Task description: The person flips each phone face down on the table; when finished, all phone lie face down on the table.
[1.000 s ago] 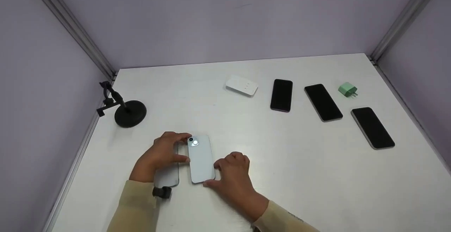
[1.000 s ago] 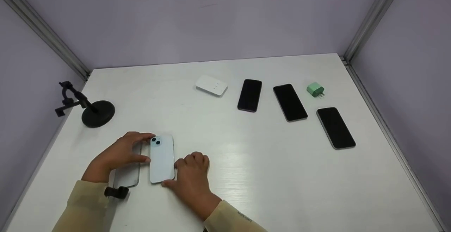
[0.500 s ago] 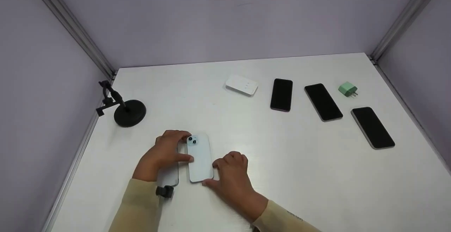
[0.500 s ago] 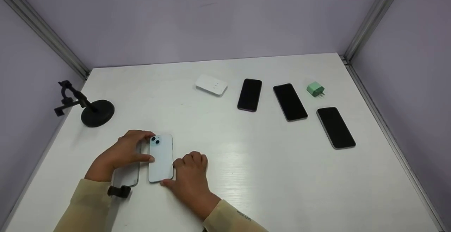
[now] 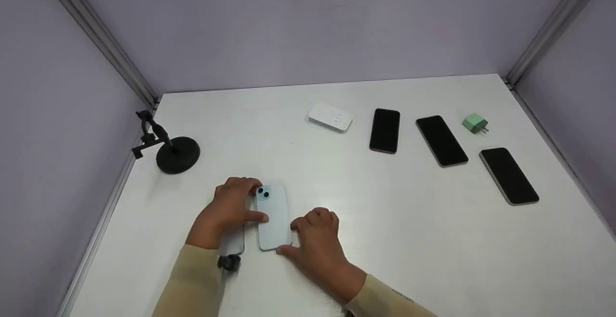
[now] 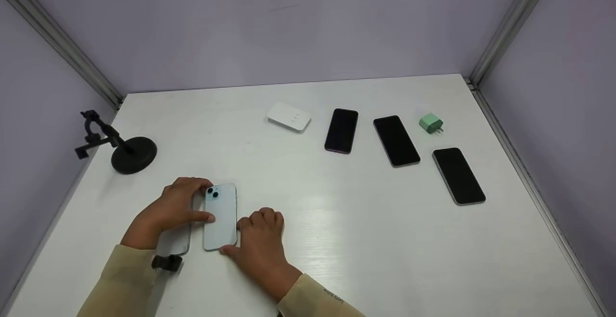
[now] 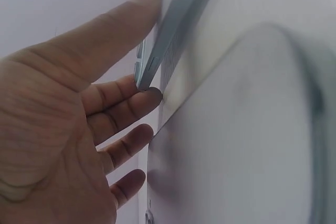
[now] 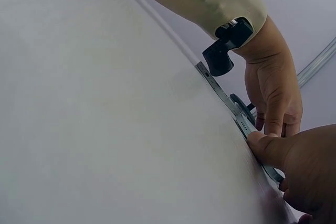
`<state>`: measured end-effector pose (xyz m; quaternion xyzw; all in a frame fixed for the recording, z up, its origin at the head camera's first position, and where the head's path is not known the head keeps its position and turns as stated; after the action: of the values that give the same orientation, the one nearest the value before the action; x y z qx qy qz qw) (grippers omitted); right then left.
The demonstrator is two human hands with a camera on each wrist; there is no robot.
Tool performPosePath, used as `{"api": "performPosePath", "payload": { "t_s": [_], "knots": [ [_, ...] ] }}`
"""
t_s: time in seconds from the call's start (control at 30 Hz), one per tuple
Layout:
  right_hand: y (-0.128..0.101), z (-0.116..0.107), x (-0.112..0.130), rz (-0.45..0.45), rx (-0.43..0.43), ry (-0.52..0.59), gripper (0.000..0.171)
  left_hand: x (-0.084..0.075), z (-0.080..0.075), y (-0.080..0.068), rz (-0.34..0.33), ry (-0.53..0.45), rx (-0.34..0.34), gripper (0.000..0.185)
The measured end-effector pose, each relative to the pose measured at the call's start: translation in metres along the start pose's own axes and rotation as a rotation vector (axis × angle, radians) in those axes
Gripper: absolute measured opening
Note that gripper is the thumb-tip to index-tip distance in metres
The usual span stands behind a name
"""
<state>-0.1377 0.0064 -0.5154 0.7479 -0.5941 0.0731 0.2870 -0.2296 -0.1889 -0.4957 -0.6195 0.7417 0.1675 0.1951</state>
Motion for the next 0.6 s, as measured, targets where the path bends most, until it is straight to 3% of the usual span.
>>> {"api": "performPosePath", "payload": {
  "t_s": [0.3, 0.6],
  "knots": [
    [0.000, 0.001, 0.000, 0.024, 0.026, 0.014, 0.056, 0.012, 0.003, -0.003, 0.012, -0.037, -0.029, 0.073],
    [0.009, -0.007, -0.012, 0.050, 0.029, 0.090, 0.053, 0.011, 0.004, -0.003, -0.002, -0.058, -0.024, 0.075]
  ]
}}
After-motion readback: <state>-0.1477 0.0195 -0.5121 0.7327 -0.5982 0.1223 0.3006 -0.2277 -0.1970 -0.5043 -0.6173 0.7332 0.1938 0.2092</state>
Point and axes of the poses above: each hand's wrist, its own y-axis towards the middle knuckle, its own z-axis out of the palm, x = y × z, the point moved 7 cm from there along y, towards the middle knuckle, and after that the axes turned 13 degrees about -x, right-handed, at the moved point
